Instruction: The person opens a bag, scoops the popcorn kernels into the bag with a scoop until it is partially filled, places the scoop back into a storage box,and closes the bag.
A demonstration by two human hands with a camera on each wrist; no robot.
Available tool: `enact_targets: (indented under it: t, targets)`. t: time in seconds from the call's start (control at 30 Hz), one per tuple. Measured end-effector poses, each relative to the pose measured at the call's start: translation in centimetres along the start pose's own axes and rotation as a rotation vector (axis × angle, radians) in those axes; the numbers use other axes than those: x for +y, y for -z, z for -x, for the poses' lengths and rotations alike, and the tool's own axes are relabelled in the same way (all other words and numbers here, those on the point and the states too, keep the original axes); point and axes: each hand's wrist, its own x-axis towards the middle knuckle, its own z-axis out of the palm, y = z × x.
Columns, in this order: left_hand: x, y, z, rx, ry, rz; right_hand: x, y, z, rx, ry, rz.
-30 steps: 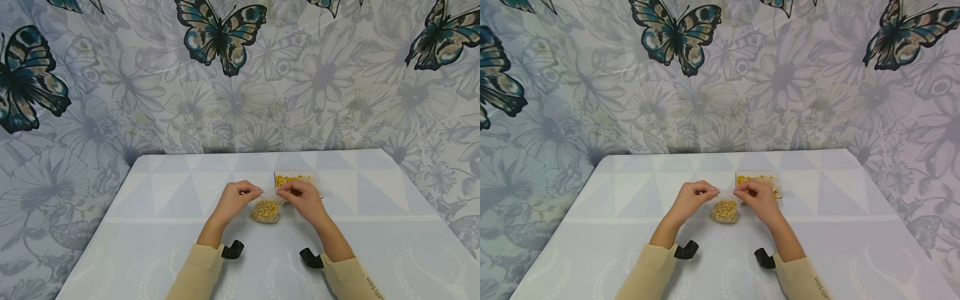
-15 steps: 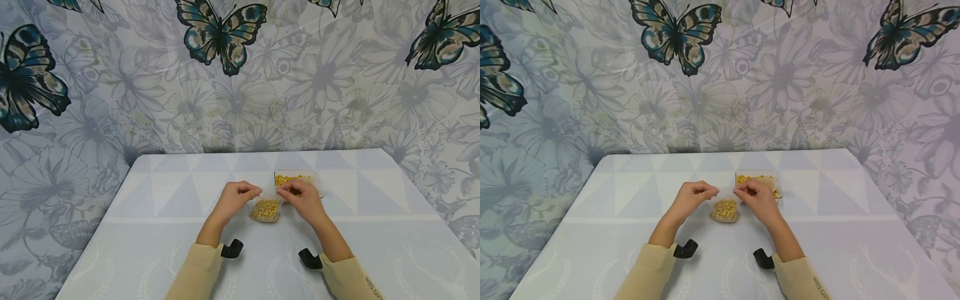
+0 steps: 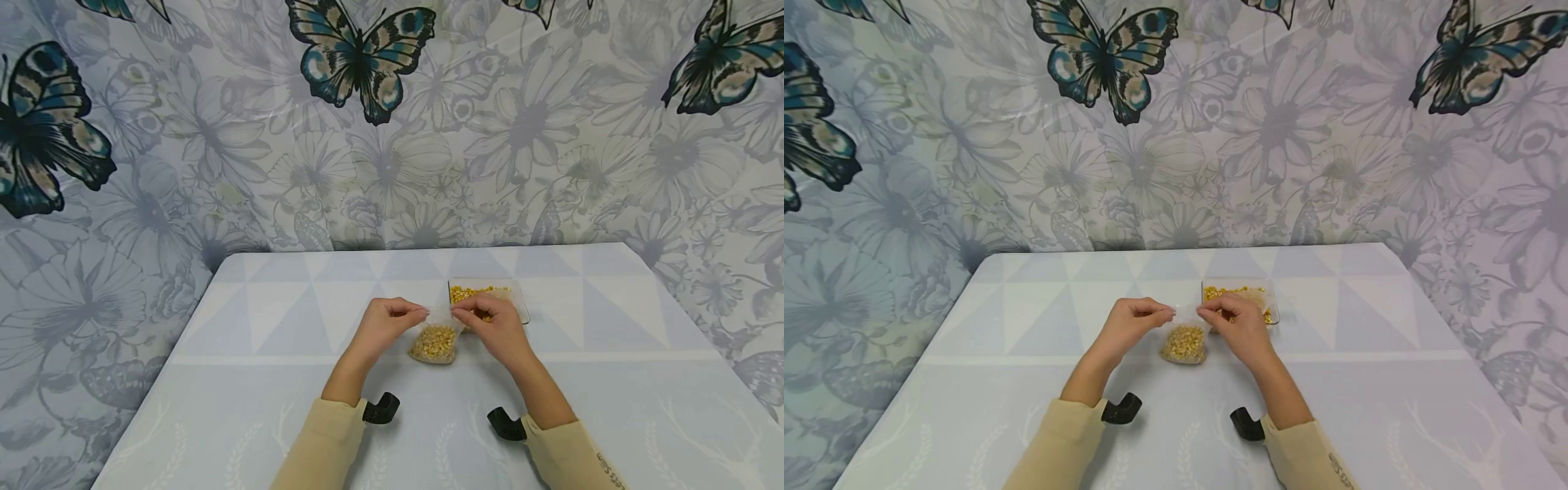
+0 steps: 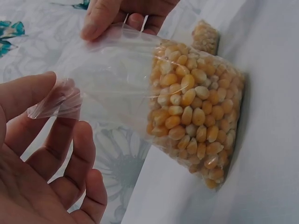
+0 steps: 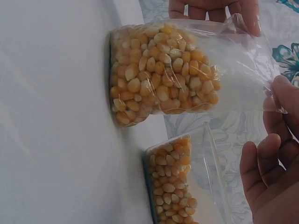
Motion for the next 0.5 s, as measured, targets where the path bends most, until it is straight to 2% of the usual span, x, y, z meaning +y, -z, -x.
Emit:
enact_targets:
  t: [0.1,0.3,0.5]
  targets:
    - [0.06,-0.28,0.05,0.02,-0.025,-0.02,-0.01,-0.11,0.09,0.014,0.001,0.001]
    - [0.08,-0.56,0.03,0.063,-0.105,-0.127,0.16,-0.27,0.12,0.036,0.04,0.014]
    - [0.08,-0.59,0.01,0.079,-0.136,-0.169,0.46,-0.59,0.07,0.034,0.081,0.021]
